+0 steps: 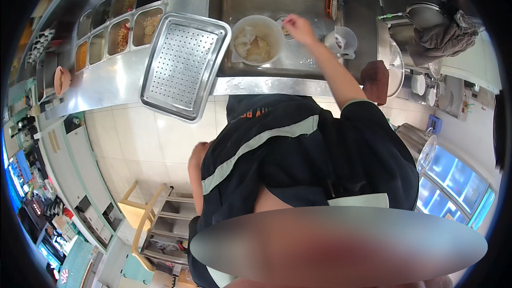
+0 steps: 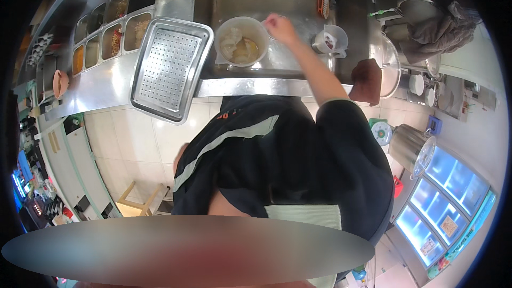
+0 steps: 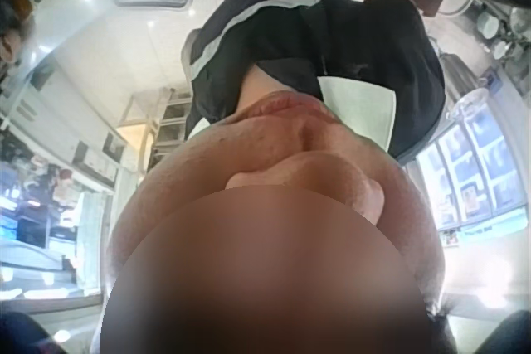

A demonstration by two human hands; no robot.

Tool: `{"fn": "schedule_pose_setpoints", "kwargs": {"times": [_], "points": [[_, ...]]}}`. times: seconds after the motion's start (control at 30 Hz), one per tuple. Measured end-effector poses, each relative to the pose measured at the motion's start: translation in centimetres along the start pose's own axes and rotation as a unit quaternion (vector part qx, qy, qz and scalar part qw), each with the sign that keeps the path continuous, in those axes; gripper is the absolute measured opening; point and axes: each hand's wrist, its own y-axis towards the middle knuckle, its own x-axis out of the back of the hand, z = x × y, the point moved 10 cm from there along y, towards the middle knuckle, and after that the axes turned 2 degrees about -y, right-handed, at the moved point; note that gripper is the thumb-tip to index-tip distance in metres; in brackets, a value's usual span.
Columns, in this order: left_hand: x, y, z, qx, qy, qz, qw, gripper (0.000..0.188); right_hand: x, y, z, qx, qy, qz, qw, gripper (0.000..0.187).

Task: The person washes small plastic cups and lids under running water in a commercial kitchen sink, rinsing them and placing them into a metal tray. The person also handles a plastic bag and a bowl containing food scraps.

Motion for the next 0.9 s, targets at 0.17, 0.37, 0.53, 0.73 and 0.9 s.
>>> {"fn": "schedule_pose_setpoints", "kwargs": {"times": [0.17,0.37,0.53,0.73,0.9], "points": [[4.6,5.6,-17.4,-0.097,0.041,-0.078,0.991,0.061,18.3,5.3,-6.6,0.053,-0.049,-0.168,0.983,0.022],[7.4,15.0,-31.4,-0.074,0.251,-0.262,0.929,0.034,23.8,19.1,-11.3,-0.022,-0.162,-0.145,0.976,0.053],[3.1,27.1,-29.5,-0.033,0.427,-0.220,0.877,0.017,21.0,28.0,-19.8,-0.157,0.035,-0.128,0.979,0.068],[0.7,27.5,-27.2,-0.012,0.493,-0.165,0.854,0.015,18.9,26.9,-15.2,-0.177,0.063,-0.252,0.949,0.071],[1.2,28.1,-27.7,-0.062,0.482,-0.184,0.855,0.016,17.7,25.5,-13.6,-0.271,0.310,-0.212,0.887,0.071]]}}
